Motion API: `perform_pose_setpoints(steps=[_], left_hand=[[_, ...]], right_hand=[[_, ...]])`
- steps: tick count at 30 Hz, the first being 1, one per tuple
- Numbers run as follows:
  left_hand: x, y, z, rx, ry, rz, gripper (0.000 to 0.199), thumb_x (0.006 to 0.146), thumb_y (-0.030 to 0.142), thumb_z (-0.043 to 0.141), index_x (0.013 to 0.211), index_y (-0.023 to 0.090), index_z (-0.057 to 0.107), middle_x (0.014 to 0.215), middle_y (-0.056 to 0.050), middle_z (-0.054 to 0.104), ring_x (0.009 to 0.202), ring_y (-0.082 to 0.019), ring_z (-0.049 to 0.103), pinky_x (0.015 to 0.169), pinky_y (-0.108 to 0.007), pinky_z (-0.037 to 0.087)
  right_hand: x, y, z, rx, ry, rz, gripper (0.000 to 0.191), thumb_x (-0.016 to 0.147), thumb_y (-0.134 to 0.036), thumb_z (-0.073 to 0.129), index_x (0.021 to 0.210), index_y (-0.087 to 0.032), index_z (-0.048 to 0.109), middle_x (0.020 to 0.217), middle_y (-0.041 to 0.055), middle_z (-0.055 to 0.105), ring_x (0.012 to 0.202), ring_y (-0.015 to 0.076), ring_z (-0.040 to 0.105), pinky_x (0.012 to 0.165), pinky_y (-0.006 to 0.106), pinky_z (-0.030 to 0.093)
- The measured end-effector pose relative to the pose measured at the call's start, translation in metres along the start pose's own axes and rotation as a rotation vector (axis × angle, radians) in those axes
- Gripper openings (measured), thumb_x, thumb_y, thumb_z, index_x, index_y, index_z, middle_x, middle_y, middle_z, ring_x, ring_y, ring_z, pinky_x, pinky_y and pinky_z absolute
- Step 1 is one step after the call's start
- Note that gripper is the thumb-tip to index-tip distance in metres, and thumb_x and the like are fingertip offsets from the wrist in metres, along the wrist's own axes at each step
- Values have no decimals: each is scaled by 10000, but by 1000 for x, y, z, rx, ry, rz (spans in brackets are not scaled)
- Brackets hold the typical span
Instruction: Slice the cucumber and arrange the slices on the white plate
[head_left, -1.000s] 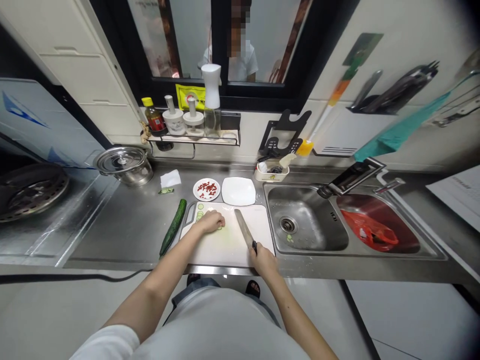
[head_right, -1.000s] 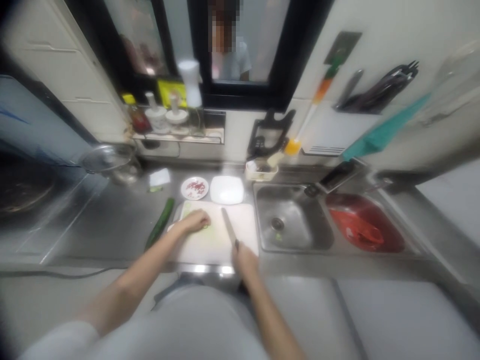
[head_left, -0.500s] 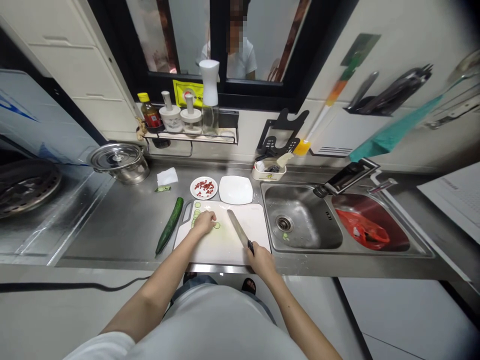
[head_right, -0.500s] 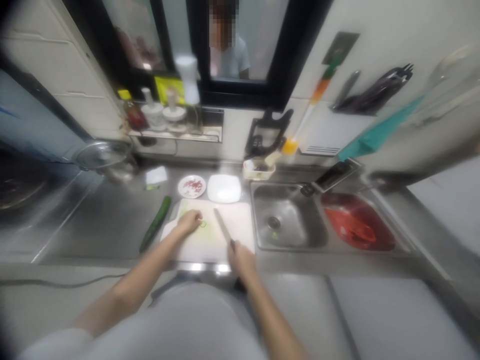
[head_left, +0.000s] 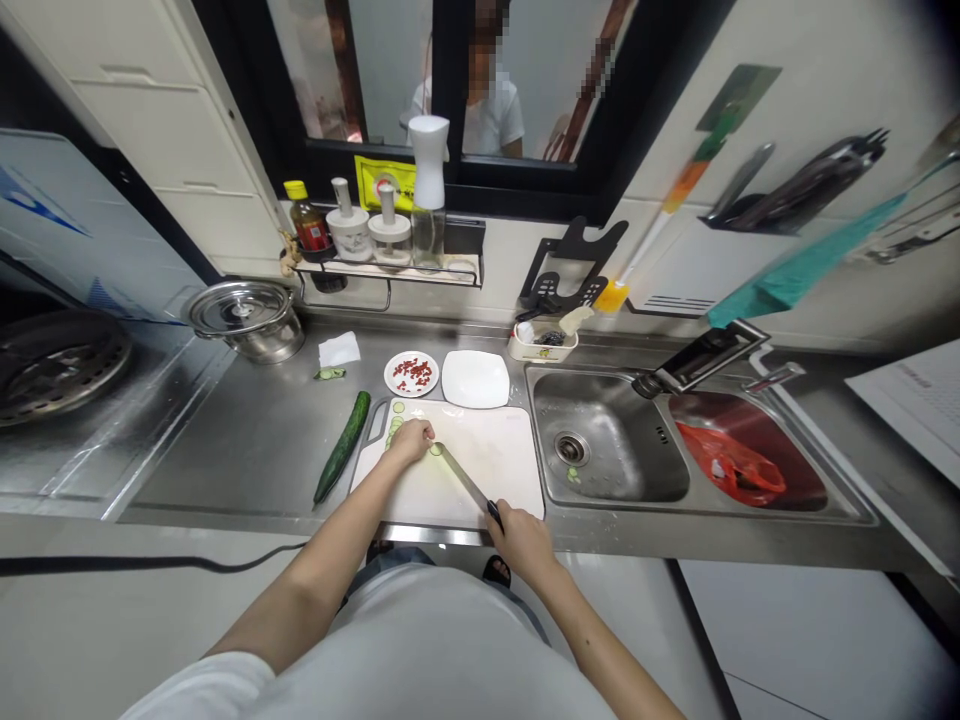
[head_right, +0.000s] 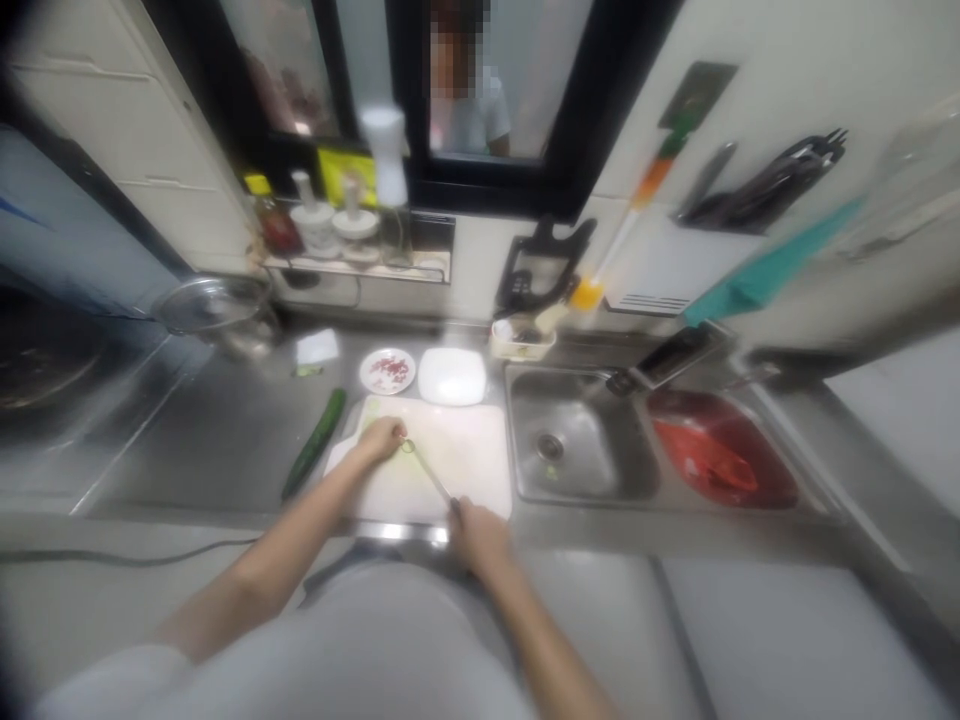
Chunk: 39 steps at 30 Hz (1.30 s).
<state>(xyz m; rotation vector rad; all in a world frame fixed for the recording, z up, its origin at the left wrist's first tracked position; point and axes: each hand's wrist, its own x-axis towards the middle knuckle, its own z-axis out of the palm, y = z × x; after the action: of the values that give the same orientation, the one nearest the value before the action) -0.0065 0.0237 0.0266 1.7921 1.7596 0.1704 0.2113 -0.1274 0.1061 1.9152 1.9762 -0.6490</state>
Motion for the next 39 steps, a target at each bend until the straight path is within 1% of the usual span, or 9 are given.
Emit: perform_pose_setpoints(steps=[10,17,22,29,34,39], left_hand=[[0,0,-2,1,-12,-3,148,724,177,665,870,194,685,909,-28,700,821,-153,610,698,-226,412],[0,-1,-2,-1,-18,-1,161,727,173,672,886,192,680,926,-27,700,830,-148,609,720,-225,417],[1,-2,-1,1,-19,7,167,730,178,681,897,191,682,943,-32,699,863,-152,611,749,-225,423],[1,-1,-1,4,-19,5,165,730,191,689,895,190,682,941,-36,698,843,-154,611,728,-230,422],[1,-1,-2,6,-19,5,159,730,192,690,889,188,682,935,-35,698,828,-149,613,709,-226,418],[1,-2,-1,5,-12,2,164,729,183,684,892,191,684,937,-34,700,837,-150,614,717,-226,419]], right_hand=[[0,-4,-1,-47,-5,-22,316,975,-342,334,1094,-173,574,958,124,705,928,245,666,711,296,416],[-1,-12,-2,-37,-26,-16,307,974,-304,332,1094,-150,570,943,136,703,917,240,673,722,300,429],[1,-14,-7,-52,-53,-18,299,967,-299,353,1104,-145,569,991,144,695,945,265,667,734,324,441],[2,-17,-6,-25,-54,-7,303,969,-283,339,1107,-140,567,1006,152,692,946,245,667,761,323,444],[1,-17,-4,-18,-34,-15,312,969,-284,332,1097,-137,575,998,150,693,934,244,669,756,321,447],[-5,-11,-2,-36,-43,-7,311,971,-296,344,1107,-146,581,975,146,702,945,249,671,746,316,451]])
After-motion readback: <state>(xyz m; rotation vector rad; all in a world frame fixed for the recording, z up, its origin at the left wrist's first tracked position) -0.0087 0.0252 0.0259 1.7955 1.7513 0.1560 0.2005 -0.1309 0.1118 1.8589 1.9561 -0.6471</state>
